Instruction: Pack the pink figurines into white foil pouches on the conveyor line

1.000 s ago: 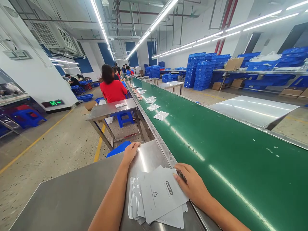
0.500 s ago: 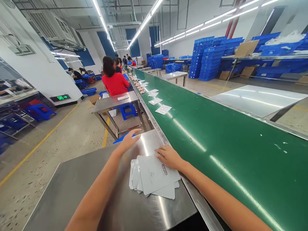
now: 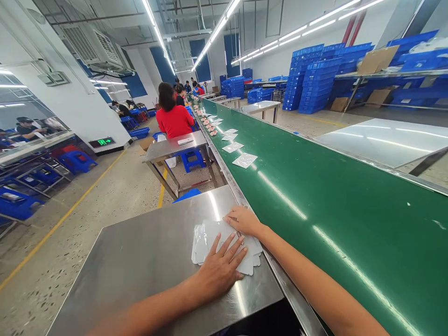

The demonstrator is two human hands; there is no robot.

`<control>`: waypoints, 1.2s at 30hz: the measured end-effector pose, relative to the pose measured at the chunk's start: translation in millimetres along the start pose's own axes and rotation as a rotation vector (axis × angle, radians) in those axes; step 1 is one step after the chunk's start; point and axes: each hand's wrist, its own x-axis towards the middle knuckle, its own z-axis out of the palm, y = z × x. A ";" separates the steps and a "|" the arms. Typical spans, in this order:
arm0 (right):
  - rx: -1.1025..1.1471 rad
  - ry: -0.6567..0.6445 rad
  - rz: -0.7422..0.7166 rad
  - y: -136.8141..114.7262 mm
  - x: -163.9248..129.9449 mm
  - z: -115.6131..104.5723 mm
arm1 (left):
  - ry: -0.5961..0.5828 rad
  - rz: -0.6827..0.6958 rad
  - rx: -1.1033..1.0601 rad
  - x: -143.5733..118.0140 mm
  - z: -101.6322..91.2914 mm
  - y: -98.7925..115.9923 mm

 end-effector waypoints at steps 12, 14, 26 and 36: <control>0.058 0.054 -0.054 -12.3 -6.2 0.7 | 0.124 -0.214 -0.095 -1.6 9.1 4.6; 0.062 0.061 -0.071 -17.4 -3.4 4.4 | 0.100 -0.229 -0.108 -5.1 3.1 4.7; 0.310 0.162 0.131 -5.4 -26.0 -8.0 | 0.314 -0.790 -0.537 -62.6 14.1 -38.7; 0.348 0.143 0.136 -35.0 -13.8 -2.6 | 0.369 -0.824 -0.729 -39.2 19.7 -37.4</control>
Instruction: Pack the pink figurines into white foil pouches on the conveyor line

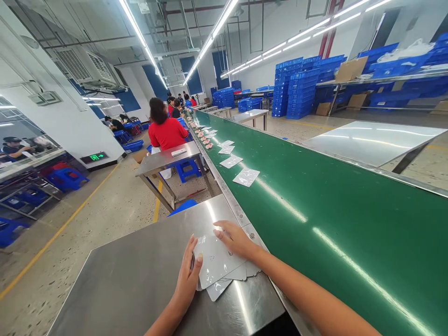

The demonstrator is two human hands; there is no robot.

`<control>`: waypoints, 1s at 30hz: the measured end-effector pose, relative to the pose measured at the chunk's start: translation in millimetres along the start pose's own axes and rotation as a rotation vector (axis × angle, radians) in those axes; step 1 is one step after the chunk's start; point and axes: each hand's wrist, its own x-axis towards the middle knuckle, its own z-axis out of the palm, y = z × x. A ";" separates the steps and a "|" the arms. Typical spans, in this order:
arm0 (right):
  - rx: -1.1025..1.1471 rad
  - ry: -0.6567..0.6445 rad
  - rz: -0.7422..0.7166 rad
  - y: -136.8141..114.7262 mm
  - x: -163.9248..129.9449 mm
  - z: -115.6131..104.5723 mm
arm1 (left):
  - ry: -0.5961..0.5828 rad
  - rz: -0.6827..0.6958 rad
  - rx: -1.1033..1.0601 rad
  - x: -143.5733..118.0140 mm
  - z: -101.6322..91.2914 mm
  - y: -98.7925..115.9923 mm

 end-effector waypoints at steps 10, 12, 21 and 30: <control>-0.126 -0.030 -0.071 15.4 -12.0 6.8 | -0.230 0.525 0.618 -17.3 0.9 21.7; -0.122 -0.044 -0.087 12.6 -13.5 11.7 | -0.238 0.527 0.688 -18.6 3.6 19.2; -0.129 0.023 -0.039 6.9 2.8 16.1 | -0.187 0.591 0.790 -20.9 0.9 15.5; -0.271 0.082 0.012 22.3 20.7 -10.2 | -0.114 0.712 0.793 -19.7 -2.6 16.8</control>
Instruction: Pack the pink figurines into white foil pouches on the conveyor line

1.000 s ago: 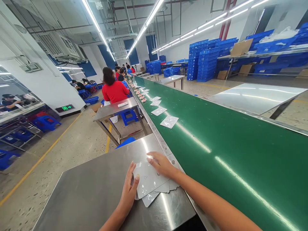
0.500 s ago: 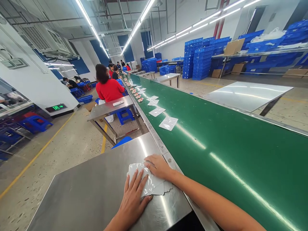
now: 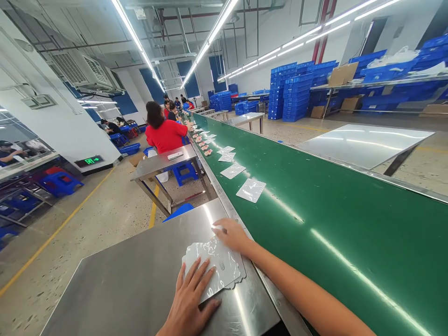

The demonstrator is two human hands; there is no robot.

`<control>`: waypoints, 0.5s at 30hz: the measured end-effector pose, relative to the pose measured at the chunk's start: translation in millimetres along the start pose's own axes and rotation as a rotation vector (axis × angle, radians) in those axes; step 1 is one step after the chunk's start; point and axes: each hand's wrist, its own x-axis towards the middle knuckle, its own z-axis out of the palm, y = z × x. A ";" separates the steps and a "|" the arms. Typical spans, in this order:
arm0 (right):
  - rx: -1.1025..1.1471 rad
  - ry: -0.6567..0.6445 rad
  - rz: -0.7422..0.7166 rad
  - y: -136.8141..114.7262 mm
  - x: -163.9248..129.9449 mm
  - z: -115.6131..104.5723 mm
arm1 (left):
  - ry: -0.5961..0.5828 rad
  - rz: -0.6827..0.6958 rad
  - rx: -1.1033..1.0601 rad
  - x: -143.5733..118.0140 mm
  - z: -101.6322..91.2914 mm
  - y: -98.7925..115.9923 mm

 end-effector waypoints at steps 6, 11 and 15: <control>-0.311 0.120 0.280 81.0 39.7 -55.4 | 0.023 0.000 -0.078 6.5 -8.6 -2.9; -0.456 -0.035 0.324 111.6 38.7 -72.0 | 0.025 -0.068 -0.232 36.7 -14.8 -5.3; -0.504 -0.088 0.273 93.3 26.1 -70.3 | 0.010 -0.059 -0.475 76.9 -6.0 -12.9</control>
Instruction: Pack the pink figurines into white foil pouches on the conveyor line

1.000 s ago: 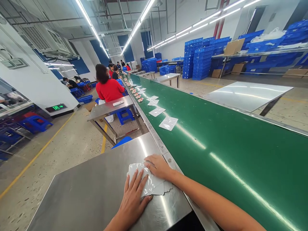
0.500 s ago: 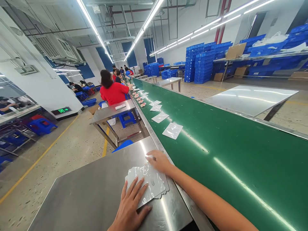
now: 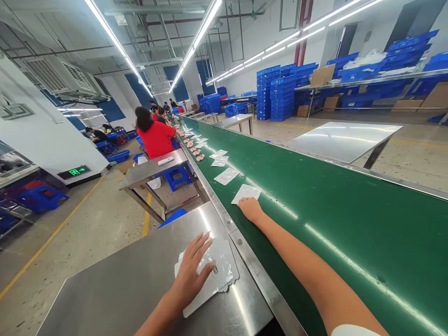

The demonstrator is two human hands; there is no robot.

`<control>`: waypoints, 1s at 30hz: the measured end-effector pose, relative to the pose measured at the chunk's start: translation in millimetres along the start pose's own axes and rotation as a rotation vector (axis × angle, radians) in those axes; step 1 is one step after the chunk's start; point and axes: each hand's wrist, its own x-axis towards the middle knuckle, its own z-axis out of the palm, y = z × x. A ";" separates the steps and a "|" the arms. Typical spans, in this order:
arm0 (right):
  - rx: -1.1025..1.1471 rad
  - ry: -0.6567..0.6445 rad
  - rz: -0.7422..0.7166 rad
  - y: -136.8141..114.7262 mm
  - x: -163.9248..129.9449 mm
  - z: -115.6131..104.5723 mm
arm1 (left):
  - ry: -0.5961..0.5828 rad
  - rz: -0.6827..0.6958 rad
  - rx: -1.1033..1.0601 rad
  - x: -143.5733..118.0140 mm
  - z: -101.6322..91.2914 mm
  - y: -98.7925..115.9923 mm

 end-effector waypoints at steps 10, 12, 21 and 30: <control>0.582 0.047 -0.307 -63.9 -52.5 -77.0 | -0.115 -0.166 -0.729 115.7 -30.2 -38.4; 0.771 -0.039 -0.336 -67.4 -51.8 -83.0 | -0.322 -0.197 -0.867 121.0 -38.5 -40.4; 0.444 -0.066 -0.023 -36.9 52.8 -50.5 | -0.133 -0.656 -1.255 118.0 -4.2 -82.9; 0.098 -0.090 -0.026 1.1 100.7 5.4 | 0.372 -0.808 -1.423 129.2 3.3 -118.6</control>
